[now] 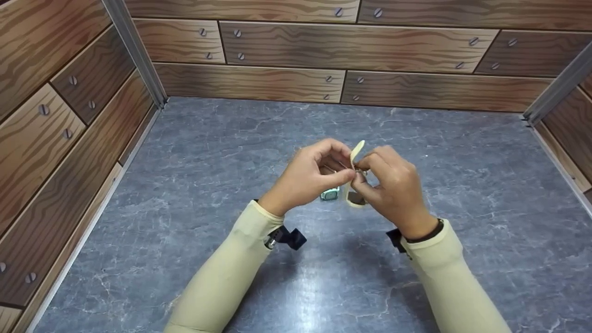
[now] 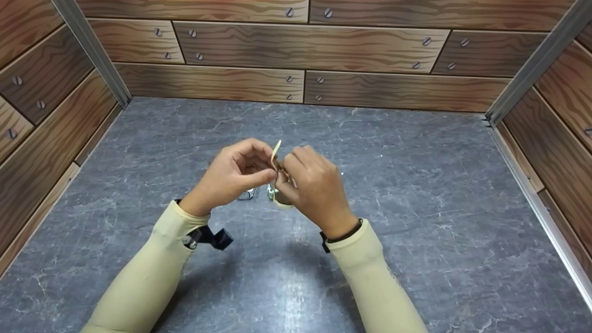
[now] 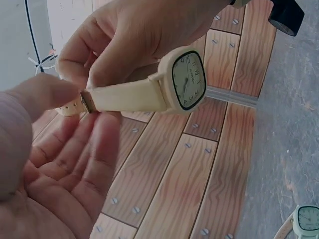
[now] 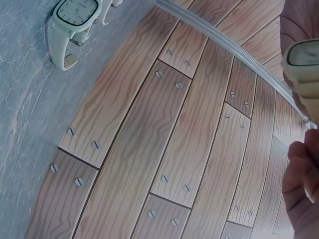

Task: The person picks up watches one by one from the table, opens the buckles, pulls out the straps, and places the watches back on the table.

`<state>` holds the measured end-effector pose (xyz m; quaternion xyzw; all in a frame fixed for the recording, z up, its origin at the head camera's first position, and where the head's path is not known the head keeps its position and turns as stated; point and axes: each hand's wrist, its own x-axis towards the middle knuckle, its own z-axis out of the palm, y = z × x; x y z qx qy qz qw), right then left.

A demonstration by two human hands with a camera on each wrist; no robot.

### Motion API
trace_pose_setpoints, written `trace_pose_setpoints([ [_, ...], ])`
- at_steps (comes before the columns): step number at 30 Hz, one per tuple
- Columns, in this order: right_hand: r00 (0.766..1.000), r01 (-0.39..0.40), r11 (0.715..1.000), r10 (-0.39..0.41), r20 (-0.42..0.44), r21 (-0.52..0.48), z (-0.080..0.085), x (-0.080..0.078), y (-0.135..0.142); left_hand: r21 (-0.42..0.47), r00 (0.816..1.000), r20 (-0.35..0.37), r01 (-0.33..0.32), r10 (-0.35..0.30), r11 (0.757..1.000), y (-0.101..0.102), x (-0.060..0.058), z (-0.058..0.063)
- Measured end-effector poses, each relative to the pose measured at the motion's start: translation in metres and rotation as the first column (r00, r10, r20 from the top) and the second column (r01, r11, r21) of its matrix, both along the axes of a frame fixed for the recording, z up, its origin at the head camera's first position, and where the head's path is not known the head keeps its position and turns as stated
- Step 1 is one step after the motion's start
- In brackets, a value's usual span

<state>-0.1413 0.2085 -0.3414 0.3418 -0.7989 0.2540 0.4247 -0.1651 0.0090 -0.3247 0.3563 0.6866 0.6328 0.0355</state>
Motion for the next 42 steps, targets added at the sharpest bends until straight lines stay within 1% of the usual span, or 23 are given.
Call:
trace_pose_setpoints([
  [3, 0.999, 0.008, 1.0, -0.008, 0.048, 0.002, 0.001, 0.0, 0.001, -0.033, 1.0, -0.017, -0.019, 0.019, 0.999, 0.0, 0.0, 0.0],
  [7, 0.992, -0.021, 1.0, 0.019, 0.126, 0.015, 0.003, 0.0, 0.003, -0.052, 0.997, -0.05, -0.058, 0.055, 0.997, -0.001, 0.001, 0.001],
  [9, 0.98, -0.058, 0.998, 0.053, 0.192, 0.019, 0.005, 0.001, 0.006, -0.059, 0.996, -0.063, -0.061, 0.057, 0.996, -0.002, 0.001, 0.002],
  [10, 0.97, -0.08, 0.997, 0.075, 0.232, 0.014, 0.007, 0.002, 0.007, -0.069, 0.996, -0.072, -0.059, 0.054, 0.996, -0.002, 0.001, 0.002],
  [11, 0.956, -0.103, 0.995, 0.098, 0.275, 0.003, 0.008, 0.002, 0.009, -0.081, 0.995, -0.086, -0.057, 0.05, 0.995, -0.002, 0.001, 0.002],
  [14, 0.899, -0.17, 0.984, 0.178, 0.4, -0.055, 0.011, 0.005, 0.015, -0.142, 0.99, -0.136, -0.051, 0.031, 0.989, -0.002, 0.001, 0.002],
  [17, 0.843, -0.189, 0.976, 0.218, 0.492, -0.109, 0.014, 0.007, 0.018, -0.205, 0.983, -0.181, -0.04, 0.002, 0.978, -0.002, 0.001, 0.002],
  [20, 0.792, -0.176, 0.975, 0.222, 0.569, -0.136, 0.015, 0.008, 0.019, -0.246, 0.977, -0.214, -0.028, -0.026, 0.969, -0.001, 0.002, 0.003],
  [24, 0.704, -0.162, 0.972, 0.235, 0.67, -0.17, 0.016, 0.007, 0.019, -0.271, 0.969, -0.243, -0.029, -0.039, 0.962, -0.001, 0.003, 0.002],
  [27, 0.645, -0.161, 0.971, 0.241, 0.725, -0.179, 0.015, 0.006, 0.019, -0.28, 0.965, -0.257, -0.026, -0.048, 0.96, -0.001, 0.003, 0.002],
  [29, 0.613, -0.164, 0.97, 0.243, 0.752, -0.18, 0.014, 0.005, 0.02, -0.287, 0.964, -0.261, -0.021, -0.057, 0.958, -0.001, 0.003, 0.001],
  [31, 0.589, -0.171, 0.969, 0.244, 0.771, -0.177, 0.014, 0.004, 0.021, -0.293, 0.963, -0.259, -0.01, -0.07, 0.956, -0.001, 0.003, 0.0],
  [35, 0.549, -0.199, 0.965, 0.256, 0.796, -0.173, 0.014, 0.002, 0.027, -0.297, 0.968, -0.233, 0.023, -0.096, 0.955, 0.001, 0.004, -0.001],
  [39, 0.512, -0.264, 0.947, 0.299, 0.805, -0.184, 0.013, 0.0, 0.033, -0.311, 0.967, -0.226, 0.045, -0.12, 0.949, 0.001, 0.004, 0.0],
  [41, 0.514, -0.303, 0.937, 0.315, 0.798, -0.175, 0.012, -0.001, 0.035, -0.319, 0.964, -0.23, 0.058, -0.137, 0.946, 0.0, 0.005, 0.0],
  [42, 0.522, -0.321, 0.932, 0.323, 0.789, -0.169, 0.011, -0.001, 0.035, -0.322, 0.961, -0.235, 0.064, -0.145, 0.944, 0.0, 0.005, 0.0],
])
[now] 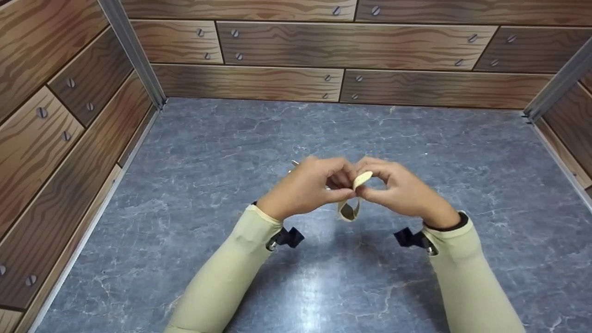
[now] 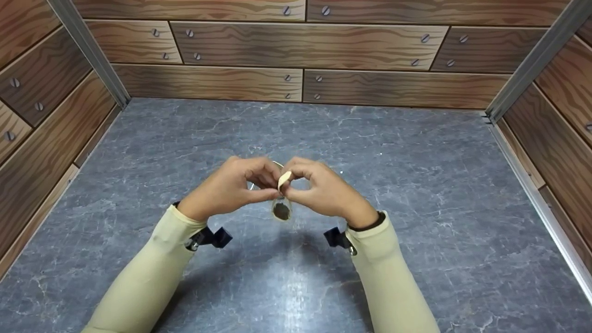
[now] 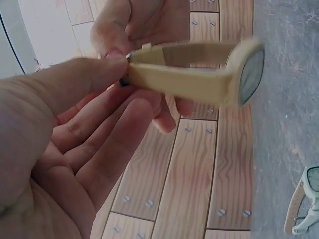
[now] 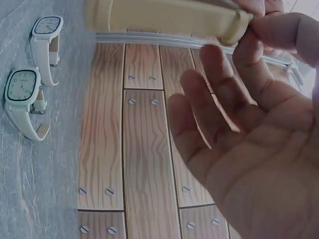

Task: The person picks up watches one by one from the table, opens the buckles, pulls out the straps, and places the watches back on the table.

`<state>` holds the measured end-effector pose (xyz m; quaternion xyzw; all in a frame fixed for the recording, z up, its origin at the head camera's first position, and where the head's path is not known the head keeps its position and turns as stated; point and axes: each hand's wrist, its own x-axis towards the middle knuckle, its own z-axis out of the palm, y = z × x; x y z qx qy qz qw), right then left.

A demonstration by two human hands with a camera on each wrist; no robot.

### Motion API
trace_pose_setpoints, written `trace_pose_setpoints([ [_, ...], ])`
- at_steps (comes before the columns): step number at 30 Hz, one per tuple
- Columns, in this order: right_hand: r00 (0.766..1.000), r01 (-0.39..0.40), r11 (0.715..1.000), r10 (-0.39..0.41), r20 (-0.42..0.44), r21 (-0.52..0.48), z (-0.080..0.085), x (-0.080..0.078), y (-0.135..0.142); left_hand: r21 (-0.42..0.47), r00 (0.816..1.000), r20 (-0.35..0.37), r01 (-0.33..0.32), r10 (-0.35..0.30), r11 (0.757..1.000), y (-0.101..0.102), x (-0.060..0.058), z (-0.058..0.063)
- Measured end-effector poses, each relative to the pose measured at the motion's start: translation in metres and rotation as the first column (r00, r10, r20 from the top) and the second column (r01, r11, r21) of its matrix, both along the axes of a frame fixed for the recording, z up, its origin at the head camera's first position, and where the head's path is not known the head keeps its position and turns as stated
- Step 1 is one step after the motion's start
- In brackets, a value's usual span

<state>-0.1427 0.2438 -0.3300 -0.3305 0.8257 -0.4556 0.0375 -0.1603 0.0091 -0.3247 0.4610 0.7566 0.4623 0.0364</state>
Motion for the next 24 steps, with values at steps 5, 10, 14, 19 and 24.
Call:
trace_pose_setpoints([
  [5, 0.994, -0.035, 0.999, 0.036, -0.101, 0.016, -0.0028, -0.0008, -0.0007, -0.004, 1.0, -0.018, 0.018, -0.018, 1.0, -0.0005, -0.0009, -0.0004],
  [10, 0.988, -0.023, 1.0, 0.022, -0.155, -0.009, -0.0047, -0.0012, -0.0043, 0.003, 1.0, 0.017, -0.006, 0.006, 1.0, 0.0007, -0.0005, -0.0015],
  [14, 0.981, -0.016, 0.998, 0.004, -0.195, -0.058, -0.0047, -0.0012, -0.0065, 0.055, 0.997, 0.075, -0.025, 0.021, 0.998, 0.0027, 0.0004, -0.0015],
  [19, 0.971, 0.009, 0.995, -0.033, -0.237, -0.1, -0.0045, -0.0026, -0.0081, 0.127, 0.991, 0.108, -0.089, 0.075, 0.988, 0.0052, 0.0014, -0.0016],
  [24, 0.969, 0.034, 0.988, -0.07, -0.237, -0.152, -0.0048, -0.0046, -0.0076, 0.173, 0.983, 0.126, -0.156, 0.135, 0.972, 0.0078, 0.0011, -0.003],
])
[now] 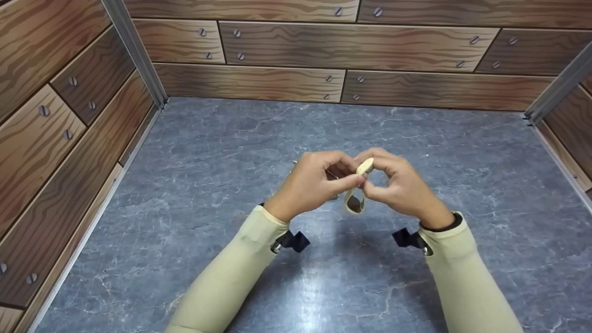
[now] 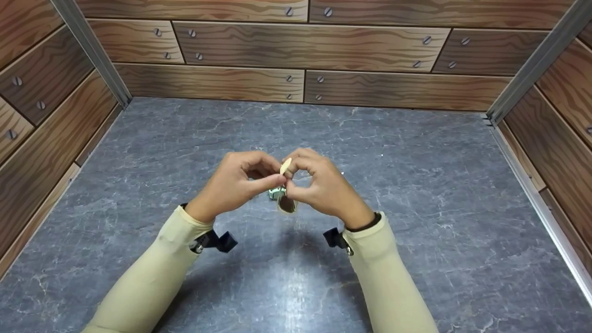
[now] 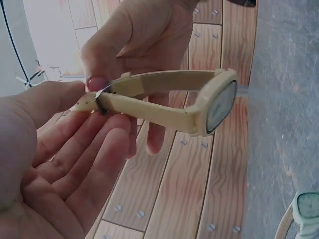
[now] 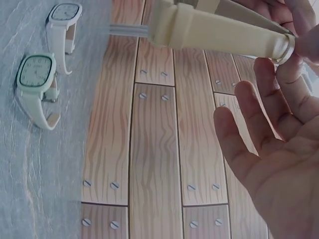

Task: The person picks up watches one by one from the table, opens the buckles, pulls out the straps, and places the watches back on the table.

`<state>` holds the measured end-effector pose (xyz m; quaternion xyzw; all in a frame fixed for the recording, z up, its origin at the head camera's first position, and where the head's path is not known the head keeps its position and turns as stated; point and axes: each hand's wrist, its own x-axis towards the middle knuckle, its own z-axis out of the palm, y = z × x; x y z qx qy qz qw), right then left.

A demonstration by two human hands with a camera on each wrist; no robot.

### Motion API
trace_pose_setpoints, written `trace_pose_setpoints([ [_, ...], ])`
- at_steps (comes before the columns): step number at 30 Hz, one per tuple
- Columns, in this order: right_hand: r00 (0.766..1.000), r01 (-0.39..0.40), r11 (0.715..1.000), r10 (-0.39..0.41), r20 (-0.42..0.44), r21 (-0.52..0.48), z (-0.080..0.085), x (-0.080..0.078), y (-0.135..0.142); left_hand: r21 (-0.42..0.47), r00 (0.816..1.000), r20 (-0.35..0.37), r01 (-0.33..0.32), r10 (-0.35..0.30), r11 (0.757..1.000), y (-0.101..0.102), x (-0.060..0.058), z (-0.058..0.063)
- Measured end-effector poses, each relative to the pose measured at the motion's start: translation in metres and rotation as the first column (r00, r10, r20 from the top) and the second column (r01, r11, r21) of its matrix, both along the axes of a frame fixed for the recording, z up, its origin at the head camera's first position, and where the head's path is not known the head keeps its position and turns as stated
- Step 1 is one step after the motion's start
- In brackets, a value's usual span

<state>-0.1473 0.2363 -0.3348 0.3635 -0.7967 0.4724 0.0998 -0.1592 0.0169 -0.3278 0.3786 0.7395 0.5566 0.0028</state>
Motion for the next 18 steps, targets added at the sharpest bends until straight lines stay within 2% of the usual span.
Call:
trace_pose_setpoints([
  [6, 0.997, -0.032, 0.996, 0.038, 0.066, -0.089, -0.0019, -0.0007, -0.0006, 0.005, 0.999, 0.038, -0.02, 0.02, 1.0, 0.0001, -0.0013, -0.0008],
  [13, 0.99, -0.051, 0.974, 0.079, 0.12, -0.219, -0.0035, -0.0014, -0.0039, 0.041, 0.995, 0.095, -0.037, 0.033, 0.998, -0.0019, -0.0011, 0.0018],
  [18, 0.982, -0.051, 0.968, 0.094, 0.164, -0.247, -0.0033, -0.0013, -0.004, 0.056, 0.991, 0.127, -0.045, 0.038, 0.997, -0.0028, -0.0014, 0.0034],
])
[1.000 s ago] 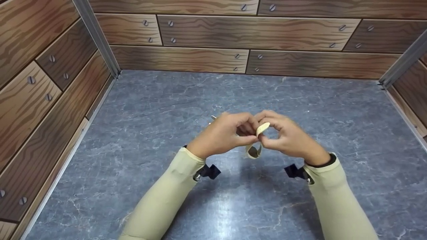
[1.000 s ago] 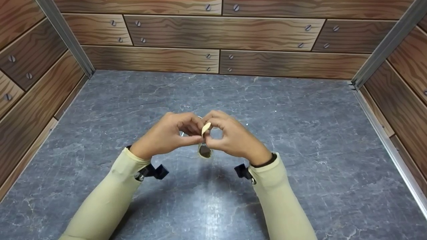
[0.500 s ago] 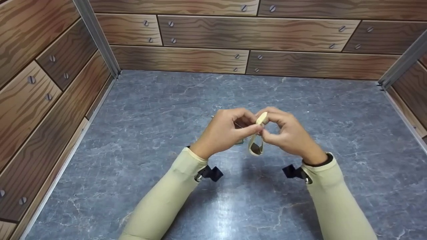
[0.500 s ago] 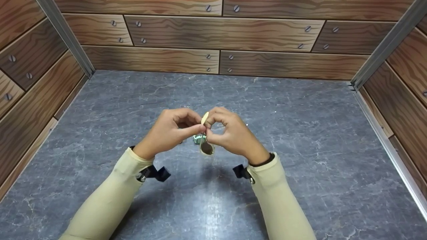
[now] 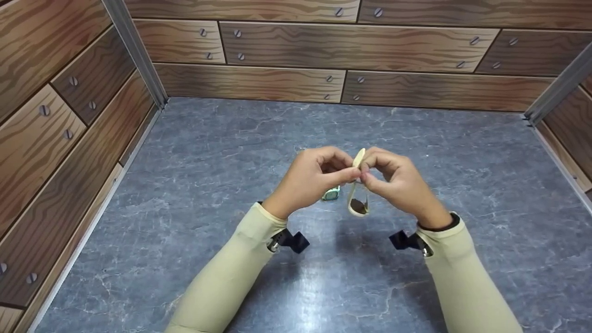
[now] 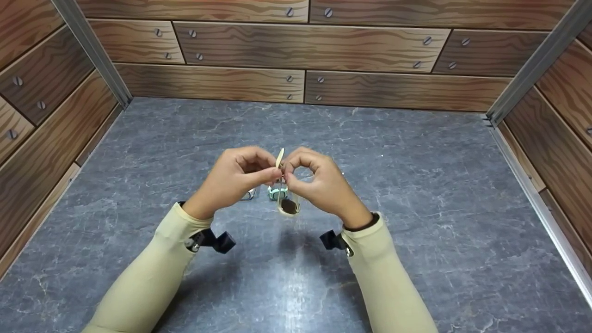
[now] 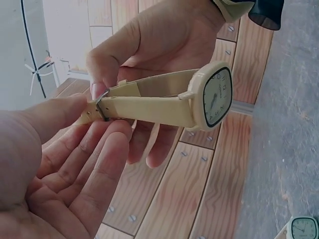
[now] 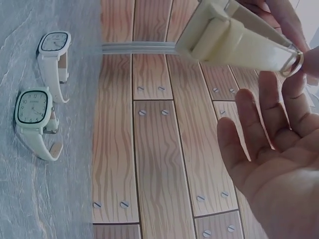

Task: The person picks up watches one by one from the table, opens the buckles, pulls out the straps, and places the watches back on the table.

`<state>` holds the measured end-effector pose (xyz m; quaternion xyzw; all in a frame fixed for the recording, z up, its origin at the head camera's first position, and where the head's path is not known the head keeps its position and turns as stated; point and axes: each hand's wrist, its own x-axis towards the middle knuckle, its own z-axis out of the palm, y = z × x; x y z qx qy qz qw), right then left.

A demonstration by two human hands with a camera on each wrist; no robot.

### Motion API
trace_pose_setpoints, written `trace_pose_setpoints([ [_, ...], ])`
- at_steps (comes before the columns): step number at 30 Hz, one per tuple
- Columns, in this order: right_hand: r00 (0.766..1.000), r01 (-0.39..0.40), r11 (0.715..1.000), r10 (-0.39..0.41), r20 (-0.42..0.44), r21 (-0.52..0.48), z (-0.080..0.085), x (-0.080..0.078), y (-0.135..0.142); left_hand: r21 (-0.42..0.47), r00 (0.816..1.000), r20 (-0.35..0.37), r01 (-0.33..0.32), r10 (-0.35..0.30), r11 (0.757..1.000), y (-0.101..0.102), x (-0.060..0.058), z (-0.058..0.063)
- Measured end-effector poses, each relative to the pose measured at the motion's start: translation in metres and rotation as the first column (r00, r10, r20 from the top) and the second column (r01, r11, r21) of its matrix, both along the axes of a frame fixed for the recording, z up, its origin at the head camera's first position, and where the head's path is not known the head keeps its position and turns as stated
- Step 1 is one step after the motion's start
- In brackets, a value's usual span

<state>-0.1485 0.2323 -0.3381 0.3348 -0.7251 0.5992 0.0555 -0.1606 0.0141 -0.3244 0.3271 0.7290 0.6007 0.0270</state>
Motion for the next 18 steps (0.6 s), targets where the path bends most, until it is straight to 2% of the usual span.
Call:
trace_pose_setpoints([
  [5, 1.0, 0.027, 0.997, -0.026, -0.008, 0.069, 0.002, 0.001, 0.003, -0.014, 1.0, -0.007, -0.015, 0.015, 1.0, 0.0, 0.0, 0.0],
  [11, 0.991, 0.128, 0.97, -0.118, -0.062, 0.209, 0.009, 0.005, 0.004, -0.05, 0.997, -0.057, -0.054, 0.051, 0.997, -0.001, 0.0, 0.0],
  [18, 0.988, 0.156, 0.956, -0.15, -0.043, 0.247, 0.011, 0.007, 0.002, -0.071, 0.994, -0.094, -0.059, 0.052, 0.996, -0.001, 0.0, -0.001],
])
